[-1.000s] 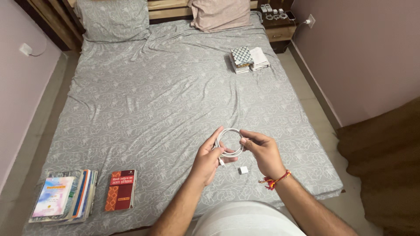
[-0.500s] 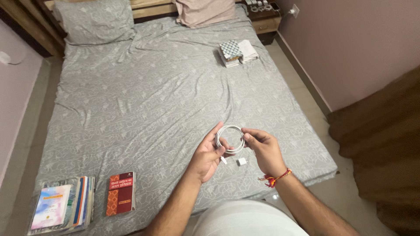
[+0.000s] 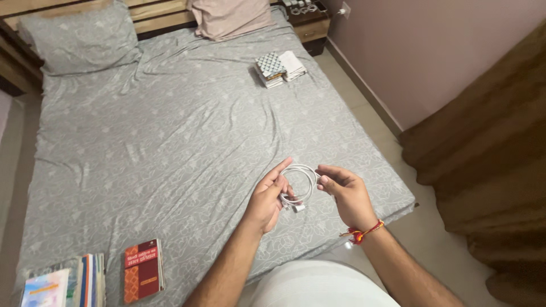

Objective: The person picks up a coiled white cable from a bed, carries it to a nightstand, and places it there; they then pick up a folded white garment and carry it across the room.

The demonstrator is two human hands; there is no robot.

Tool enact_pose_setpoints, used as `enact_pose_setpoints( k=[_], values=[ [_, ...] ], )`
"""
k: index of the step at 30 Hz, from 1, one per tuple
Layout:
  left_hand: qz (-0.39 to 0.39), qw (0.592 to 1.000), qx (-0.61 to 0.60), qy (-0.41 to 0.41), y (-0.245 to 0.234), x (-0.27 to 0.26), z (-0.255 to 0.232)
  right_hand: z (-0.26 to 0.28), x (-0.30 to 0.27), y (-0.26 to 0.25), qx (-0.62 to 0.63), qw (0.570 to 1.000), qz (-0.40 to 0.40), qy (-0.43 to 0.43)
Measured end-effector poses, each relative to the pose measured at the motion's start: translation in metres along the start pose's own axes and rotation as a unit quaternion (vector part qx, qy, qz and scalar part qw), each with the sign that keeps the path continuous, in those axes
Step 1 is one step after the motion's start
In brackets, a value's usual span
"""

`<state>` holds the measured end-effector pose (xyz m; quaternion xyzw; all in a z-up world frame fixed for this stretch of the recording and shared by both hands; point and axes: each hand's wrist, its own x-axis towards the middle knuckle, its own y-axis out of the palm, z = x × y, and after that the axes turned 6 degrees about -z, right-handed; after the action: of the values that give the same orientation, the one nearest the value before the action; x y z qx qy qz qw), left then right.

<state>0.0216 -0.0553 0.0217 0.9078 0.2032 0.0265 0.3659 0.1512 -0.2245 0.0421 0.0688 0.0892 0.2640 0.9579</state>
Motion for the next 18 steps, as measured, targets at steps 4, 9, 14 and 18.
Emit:
enact_pose_setpoints(
  k=[4,9,14,18],
  values=[
    [-0.017,0.998,0.042,-0.044,0.014,0.008,0.012,0.012,-0.003,-0.018,-0.009,0.999,0.026,0.02],
    [-0.017,0.998,0.01,-0.055,0.033,0.024,0.046,0.023,-0.015,-0.037,-0.144,0.988,0.024,-0.046],
    [-0.003,0.995,0.052,-0.088,0.066,0.033,0.069,0.033,-0.024,-0.07,-0.193,0.976,-0.061,-0.08],
    [0.016,0.992,0.05,-0.119,0.101,0.042,0.087,0.04,-0.03,-0.112,-0.189,0.971,-0.1,-0.107]
  ],
)
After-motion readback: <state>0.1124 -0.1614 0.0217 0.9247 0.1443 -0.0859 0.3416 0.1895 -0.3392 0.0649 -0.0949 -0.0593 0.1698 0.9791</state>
